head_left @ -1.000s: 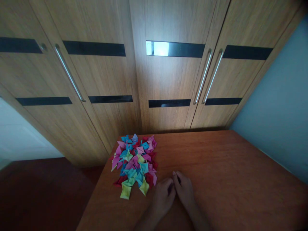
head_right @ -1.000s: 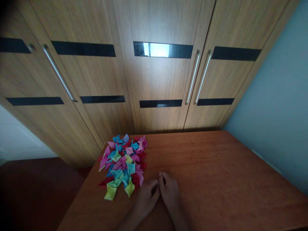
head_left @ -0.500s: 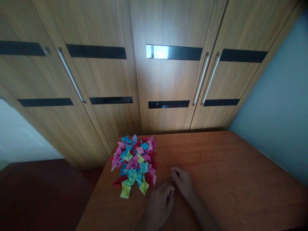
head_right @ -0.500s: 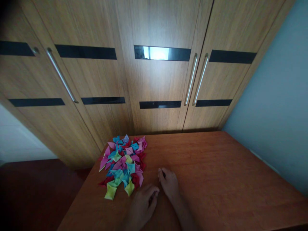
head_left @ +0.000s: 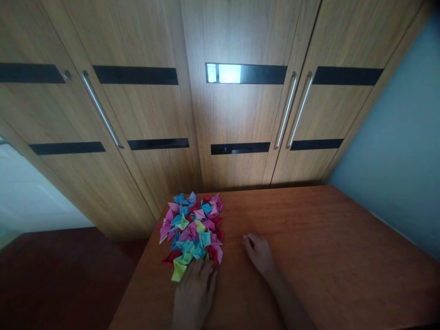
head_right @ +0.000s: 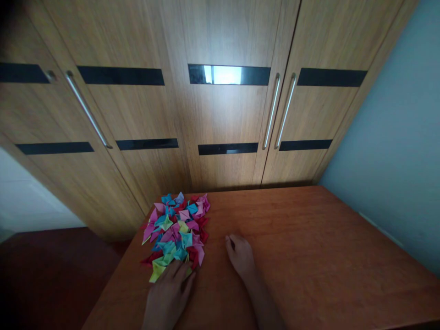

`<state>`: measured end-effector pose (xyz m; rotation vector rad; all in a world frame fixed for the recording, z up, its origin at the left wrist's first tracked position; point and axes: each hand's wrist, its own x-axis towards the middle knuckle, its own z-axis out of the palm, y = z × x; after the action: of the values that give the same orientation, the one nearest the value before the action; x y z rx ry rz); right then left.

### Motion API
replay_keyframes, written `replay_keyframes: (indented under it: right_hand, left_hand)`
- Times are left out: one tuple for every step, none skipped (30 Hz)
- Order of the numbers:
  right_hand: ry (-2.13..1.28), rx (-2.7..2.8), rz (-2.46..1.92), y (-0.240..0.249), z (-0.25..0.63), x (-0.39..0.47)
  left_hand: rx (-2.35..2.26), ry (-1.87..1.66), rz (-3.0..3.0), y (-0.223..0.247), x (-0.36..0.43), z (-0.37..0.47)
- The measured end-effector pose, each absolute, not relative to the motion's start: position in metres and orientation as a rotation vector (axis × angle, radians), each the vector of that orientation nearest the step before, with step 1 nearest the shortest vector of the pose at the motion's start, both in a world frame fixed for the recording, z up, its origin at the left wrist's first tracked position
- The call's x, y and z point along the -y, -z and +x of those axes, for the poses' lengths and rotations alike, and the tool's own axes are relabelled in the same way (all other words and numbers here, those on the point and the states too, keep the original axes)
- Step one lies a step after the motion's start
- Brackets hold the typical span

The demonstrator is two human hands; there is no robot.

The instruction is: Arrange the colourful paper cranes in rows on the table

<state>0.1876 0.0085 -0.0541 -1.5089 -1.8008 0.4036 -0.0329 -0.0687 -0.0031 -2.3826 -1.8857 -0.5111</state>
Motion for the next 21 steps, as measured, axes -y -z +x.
replay_keyframes:
  right_hand:
    - [-0.404,1.798,-1.51,0.0538,0.1876,-0.0088]
    - [-0.403,1.798,-1.511,0.0536,0.1877,-0.0092]
    - [-0.401,1.799,-1.51,0.0534,0.1877,-0.0094]
    - [-0.402,1.801,-1.508,0.0531,0.1877,-0.0095]
    - [-0.404,1.803,-1.505,0.0526,0.1876,-0.0094]
    - [-0.406,1.804,-1.503,0.0521,0.1876,-0.0091]
    - [-0.408,1.804,-1.5,0.0515,0.1875,-0.0087]
    - [-0.41,1.802,-1.5,0.051,0.1873,-0.0082]
    - [-0.412,1.799,-1.5,0.0506,0.1872,-0.0078]
    - [-0.413,1.795,-1.5,0.0503,0.1871,-0.0076]
    - [-0.415,1.791,-1.5,0.0503,0.187,-0.0074]
    - [-0.417,1.787,-1.499,0.0503,0.187,-0.0074]
    - [-0.419,1.784,-1.5,0.0505,0.1869,-0.0074]
    - [-0.418,1.783,-1.502,0.0505,0.187,-0.0075]
    - [-0.415,1.784,-1.508,0.0505,0.187,-0.0075]
    - [-0.411,1.787,-1.515,0.0504,0.187,-0.0075]
    - [-0.407,1.788,-1.521,0.0501,0.187,-0.0073]
    - [-0.404,1.788,-1.525,0.0497,0.187,-0.0072]
    - [-0.406,1.787,-1.526,0.0492,0.1869,-0.007]
    - [-0.41,1.784,-1.526,0.0488,0.1868,-0.0068]
    - [-0.417,1.781,-1.524,0.0486,0.1867,-0.0066]
  left_hand:
    - [1.895,0.484,-2.391,0.0023,0.0679,-0.0323]
    - [1.904,0.463,-2.399,0.002,0.0672,-0.0315]
    - [1.913,0.45,-2.403,0.0019,0.0664,-0.0307]
    - [1.921,0.443,-2.405,0.0021,0.0658,-0.03]
    - [1.924,0.441,-2.406,0.0025,0.0652,-0.0294]
    - [1.923,0.443,-2.406,0.0029,0.0647,-0.0291]
    - [1.918,0.449,-2.406,0.0032,0.0643,-0.029]
    - [1.91,0.458,-2.404,0.0035,0.064,-0.0291]
    - [1.9,0.473,-2.403,0.0037,0.0638,-0.0292]
    - [1.889,0.495,-2.4,0.0037,0.0636,-0.0294]
    - [1.877,0.522,-2.395,0.0037,0.0634,-0.0297]
    - [1.863,0.551,-2.392,0.0037,0.0633,-0.03]
    - [1.848,0.578,-2.39,0.0038,0.0632,-0.0303]
    - [1.837,0.599,-2.39,0.0039,0.0633,-0.0306]
    - [1.829,0.615,-2.39,0.0041,0.0636,-0.031]
    - [1.825,0.626,-2.392,0.0043,0.0642,-0.0314]
    - [1.823,0.639,-2.392,0.0044,0.0651,-0.0318]
    - [1.819,0.655,-2.389,0.0042,0.0663,-0.0321]
    - [1.812,0.676,-2.386,0.0034,0.0677,-0.0322]
    - [1.8,0.705,-2.382,0.0019,0.0692,-0.0321]
    - [1.782,0.743,-2.378,-0.0007,0.0703,-0.0317]
